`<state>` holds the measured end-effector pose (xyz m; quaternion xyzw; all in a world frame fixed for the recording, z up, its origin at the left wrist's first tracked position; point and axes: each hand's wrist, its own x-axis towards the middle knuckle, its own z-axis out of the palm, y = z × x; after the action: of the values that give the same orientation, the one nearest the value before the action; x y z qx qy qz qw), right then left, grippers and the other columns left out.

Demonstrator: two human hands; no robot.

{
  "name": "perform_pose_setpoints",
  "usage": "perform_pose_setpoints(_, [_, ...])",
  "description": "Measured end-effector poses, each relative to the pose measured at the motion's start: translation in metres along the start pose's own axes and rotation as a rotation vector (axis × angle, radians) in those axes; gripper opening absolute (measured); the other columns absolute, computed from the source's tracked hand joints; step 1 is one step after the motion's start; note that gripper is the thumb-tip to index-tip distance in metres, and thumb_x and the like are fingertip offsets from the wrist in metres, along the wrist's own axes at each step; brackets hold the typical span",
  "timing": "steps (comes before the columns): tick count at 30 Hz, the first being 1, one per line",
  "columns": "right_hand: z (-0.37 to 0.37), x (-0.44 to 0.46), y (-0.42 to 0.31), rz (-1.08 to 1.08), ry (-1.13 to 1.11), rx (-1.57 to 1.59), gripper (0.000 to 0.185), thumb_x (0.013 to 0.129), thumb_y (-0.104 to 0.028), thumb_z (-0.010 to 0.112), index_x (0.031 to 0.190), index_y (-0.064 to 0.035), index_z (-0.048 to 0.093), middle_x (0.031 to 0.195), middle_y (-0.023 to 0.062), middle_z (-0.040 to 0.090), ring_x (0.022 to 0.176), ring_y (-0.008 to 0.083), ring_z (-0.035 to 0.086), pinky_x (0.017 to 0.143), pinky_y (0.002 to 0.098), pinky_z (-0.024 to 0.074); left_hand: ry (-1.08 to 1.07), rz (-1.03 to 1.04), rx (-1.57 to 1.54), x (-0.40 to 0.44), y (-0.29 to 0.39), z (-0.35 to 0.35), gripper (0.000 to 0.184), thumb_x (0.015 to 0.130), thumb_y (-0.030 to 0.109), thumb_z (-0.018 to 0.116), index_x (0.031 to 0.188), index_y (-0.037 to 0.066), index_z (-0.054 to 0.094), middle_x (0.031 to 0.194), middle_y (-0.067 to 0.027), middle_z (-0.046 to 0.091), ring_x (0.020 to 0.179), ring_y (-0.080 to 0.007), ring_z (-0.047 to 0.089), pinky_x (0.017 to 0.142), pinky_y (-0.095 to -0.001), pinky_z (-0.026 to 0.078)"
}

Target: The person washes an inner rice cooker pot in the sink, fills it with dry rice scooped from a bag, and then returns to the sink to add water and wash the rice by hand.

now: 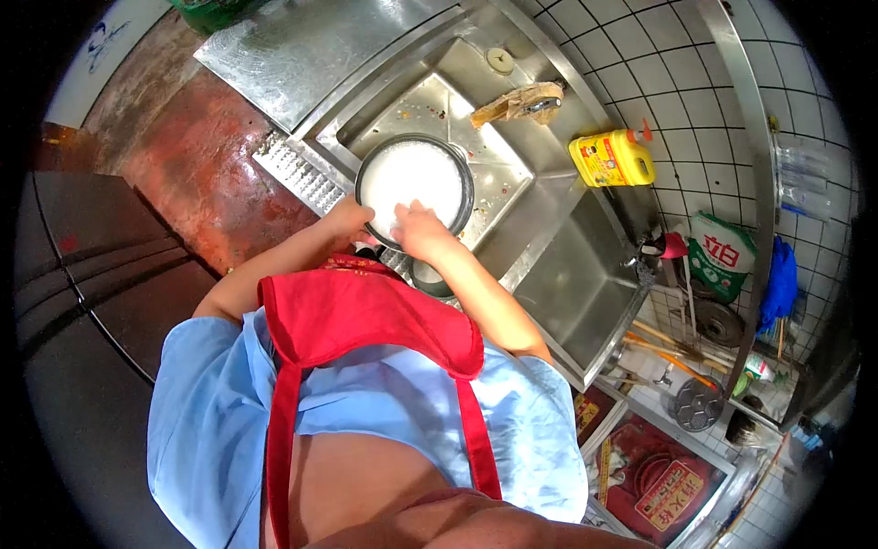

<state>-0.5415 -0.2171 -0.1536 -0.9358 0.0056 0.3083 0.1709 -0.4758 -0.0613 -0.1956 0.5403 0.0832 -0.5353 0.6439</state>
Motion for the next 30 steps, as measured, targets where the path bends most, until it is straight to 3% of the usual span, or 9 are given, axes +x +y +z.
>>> perform_pose_setpoints(4, [0.008,0.006,-0.002,-0.282,0.177,0.024,0.041,0.078,-0.016,0.055,0.118,-0.0094,0.049,0.114,0.0192,0.048,0.096,0.0386,0.05,0.085,0.0434,0.0417,-0.029,0.041,-0.012,-0.004,0.002,0.004,0.046,0.076,0.0,0.042,0.122,0.002,0.039,0.107,-0.0135,0.053,0.08,-0.0223,0.06,0.054,-0.031,0.055])
perform_pose_setpoints(6, [0.001,0.009,0.002,-0.362,0.238,0.02,0.038,0.076,-0.015,0.057,0.114,-0.0125,0.054,0.121,0.0166,0.048,0.103,0.0393,0.049,0.088,0.0405,0.0418,-0.01,0.067,0.052,-0.018,0.013,0.011,0.043,0.078,0.004,0.043,0.121,0.003,0.041,0.105,-0.0107,0.056,0.086,-0.0202,0.06,0.059,-0.031,0.053])
perform_pose_setpoints(8, [-0.004,0.01,0.012,-0.429,0.338,-0.069,0.036,0.075,-0.014,0.058,0.111,-0.0137,0.056,0.125,0.0159,0.046,0.107,0.0405,0.047,0.089,0.0398,0.0415,-0.028,0.027,0.008,-0.011,0.007,0.005,0.044,0.078,0.004,0.043,0.122,0.002,0.04,0.106,-0.0132,0.055,0.083,-0.0221,0.061,0.056,-0.0318,0.054])
perform_pose_setpoints(12, [-0.029,0.001,0.022,-0.356,0.093,-0.206,0.036,0.075,-0.012,0.059,0.11,-0.0164,0.058,0.129,0.0088,0.045,0.111,0.0321,0.046,0.094,0.038,0.0375,-0.022,0.041,-0.049,-0.02,0.013,0.011,0.046,0.076,0.001,0.043,0.123,-0.001,0.038,0.107,-0.0167,0.054,0.082,-0.0258,0.062,0.058,-0.0343,0.056])
perform_pose_setpoints(20, [-0.051,0.004,0.021,-0.249,-0.139,-0.453,0.025,0.07,-0.014,0.062,0.094,-0.0194,0.064,0.124,0.0036,0.048,0.103,0.0266,0.05,0.084,0.0363,0.0448,0.009,0.109,-0.062,-0.021,0.009,0.008,0.048,0.076,0.001,0.042,0.124,0.0,0.037,0.104,-0.017,0.055,0.084,-0.0273,0.061,0.056,-0.0362,0.056])
perform_pose_setpoints(26, [-0.055,0.013,0.02,-0.288,-0.149,-0.444,0.016,0.07,-0.013,0.061,0.085,-0.0157,0.063,0.103,0.0039,0.053,0.096,0.0254,0.052,0.078,0.0375,0.0462,0.087,0.097,-0.073,-0.022,0.007,0.007,0.049,0.075,0.001,0.043,0.123,0.0,0.035,0.102,-0.0176,0.053,0.081,-0.03,0.06,0.056,-0.0381,0.056])
perform_pose_setpoints(30, [-0.058,0.014,0.018,-0.309,-0.146,-0.436,0.016,0.07,-0.013,0.061,0.086,-0.0154,0.063,0.103,0.0042,0.053,0.095,0.0256,0.052,0.078,0.0376,0.0461,0.054,0.106,-0.054,-0.023,0.009,0.007,0.052,0.075,0.0,0.043,0.125,0.001,0.032,0.106,-0.0183,0.051,0.08,-0.0301,0.06,0.056,-0.0377,0.056])
